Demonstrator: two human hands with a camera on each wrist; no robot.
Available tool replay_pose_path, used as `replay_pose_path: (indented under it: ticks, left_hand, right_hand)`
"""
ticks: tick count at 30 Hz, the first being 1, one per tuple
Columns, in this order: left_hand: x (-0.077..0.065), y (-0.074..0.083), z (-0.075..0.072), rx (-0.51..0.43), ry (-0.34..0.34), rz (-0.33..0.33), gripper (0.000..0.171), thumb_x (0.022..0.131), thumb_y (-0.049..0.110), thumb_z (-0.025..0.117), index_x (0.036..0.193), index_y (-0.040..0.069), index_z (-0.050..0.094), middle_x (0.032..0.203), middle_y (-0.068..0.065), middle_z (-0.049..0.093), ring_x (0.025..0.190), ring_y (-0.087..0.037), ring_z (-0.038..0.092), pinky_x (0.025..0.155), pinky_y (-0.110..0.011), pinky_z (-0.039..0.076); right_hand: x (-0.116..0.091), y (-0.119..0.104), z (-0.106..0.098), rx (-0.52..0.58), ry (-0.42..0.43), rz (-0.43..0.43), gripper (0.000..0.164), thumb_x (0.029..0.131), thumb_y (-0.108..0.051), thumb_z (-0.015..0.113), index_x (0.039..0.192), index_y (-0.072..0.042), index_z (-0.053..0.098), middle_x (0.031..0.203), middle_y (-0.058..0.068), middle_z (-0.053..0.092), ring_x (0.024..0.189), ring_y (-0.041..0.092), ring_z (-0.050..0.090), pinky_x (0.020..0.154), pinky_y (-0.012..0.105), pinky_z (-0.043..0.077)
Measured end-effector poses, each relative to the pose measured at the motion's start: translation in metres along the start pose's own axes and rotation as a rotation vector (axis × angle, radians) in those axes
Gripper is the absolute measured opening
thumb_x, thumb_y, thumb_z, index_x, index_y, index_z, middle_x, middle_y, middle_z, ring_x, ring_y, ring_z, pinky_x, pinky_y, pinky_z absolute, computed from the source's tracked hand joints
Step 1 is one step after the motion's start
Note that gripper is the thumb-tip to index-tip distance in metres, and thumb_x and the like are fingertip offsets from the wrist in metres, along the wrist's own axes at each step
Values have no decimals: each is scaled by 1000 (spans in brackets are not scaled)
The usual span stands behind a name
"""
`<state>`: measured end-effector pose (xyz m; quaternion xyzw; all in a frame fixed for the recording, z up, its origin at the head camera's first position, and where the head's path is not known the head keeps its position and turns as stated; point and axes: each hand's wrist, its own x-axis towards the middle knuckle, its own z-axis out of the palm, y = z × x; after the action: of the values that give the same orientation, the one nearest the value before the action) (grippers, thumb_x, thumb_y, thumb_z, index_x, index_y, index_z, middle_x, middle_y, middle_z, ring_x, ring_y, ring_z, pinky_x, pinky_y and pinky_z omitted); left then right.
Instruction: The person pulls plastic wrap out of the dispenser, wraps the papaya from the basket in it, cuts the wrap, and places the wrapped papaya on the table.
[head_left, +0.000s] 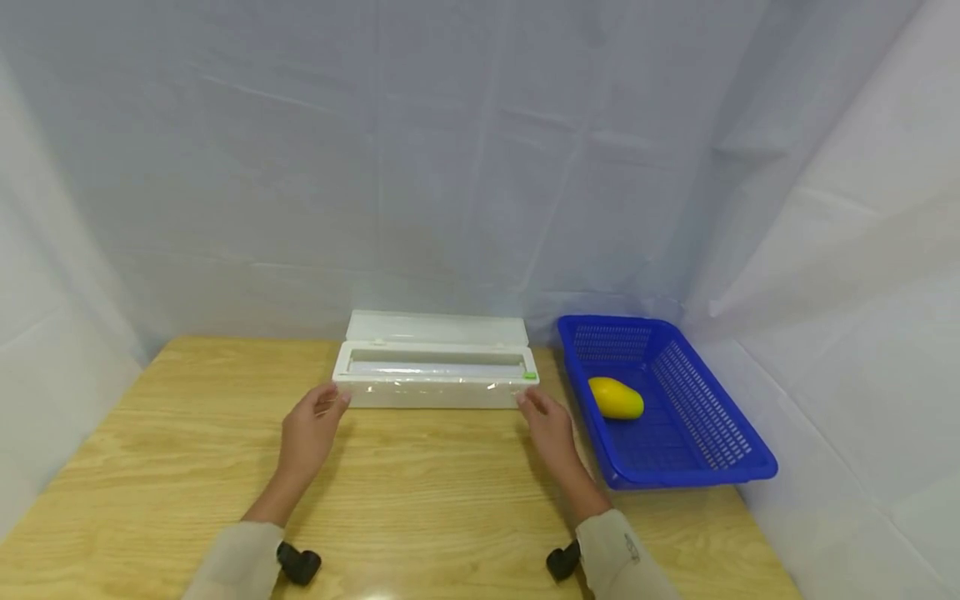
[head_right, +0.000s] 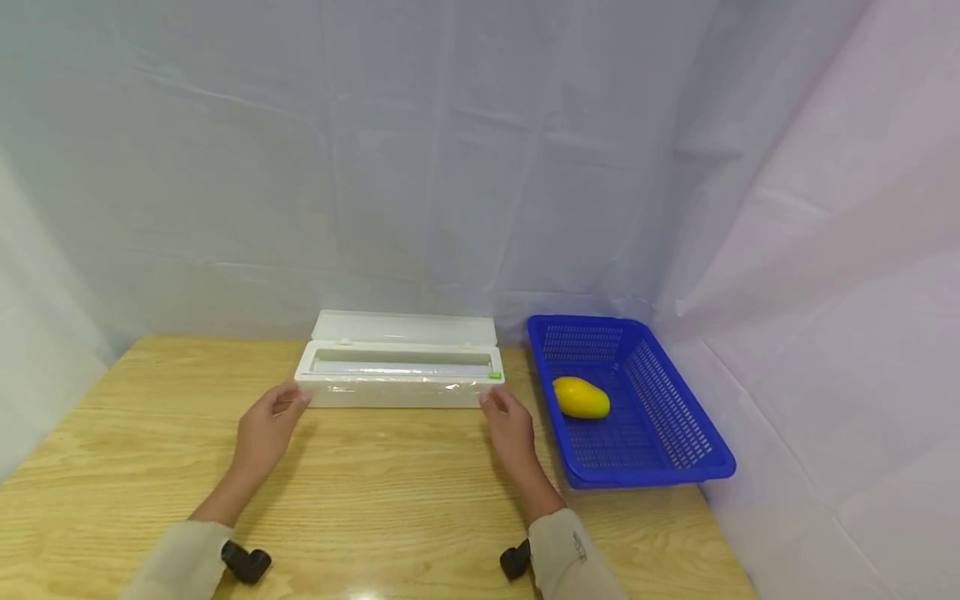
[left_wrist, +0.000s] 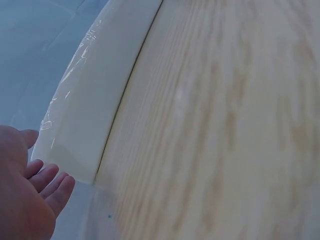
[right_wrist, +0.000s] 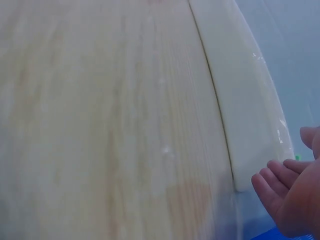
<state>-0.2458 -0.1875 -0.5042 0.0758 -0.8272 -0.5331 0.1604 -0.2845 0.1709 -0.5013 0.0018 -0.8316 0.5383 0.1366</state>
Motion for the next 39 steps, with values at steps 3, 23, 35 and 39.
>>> replay_pose_path:
  ticks: [3,23,35,39]
  left_hand:
    - [1,-1,2,-10,7,-13,48,102,38,59,134,1,59,126,-20,66,118,-36,62,101,-49,51]
    - [10,7,19,5,102,-53,37,96,43,68,107,8,74,98,-12,73,80,-8,58,67,-17,46]
    - [14,11,21,-280,104,-128,25,96,17,70,107,-6,69,94,-12,76,72,-2,68,70,-17,59]
    - [14,14,20,-463,72,-196,27,95,9,69,112,-12,64,93,-3,75,76,-6,71,75,-20,60]
  right_hand:
    - [2,3,4,32,19,-7,38,98,-25,66,122,4,69,121,21,70,110,31,67,99,45,54]
    - [16,-3,22,310,81,134,26,96,-20,70,99,5,73,90,11,75,82,22,70,84,44,60]
    - [19,-12,22,459,105,189,14,94,-4,66,99,9,68,84,12,75,67,12,70,67,26,60]
    - [19,-11,22,489,104,225,12,95,-2,64,98,10,67,82,10,74,66,11,70,65,26,60]
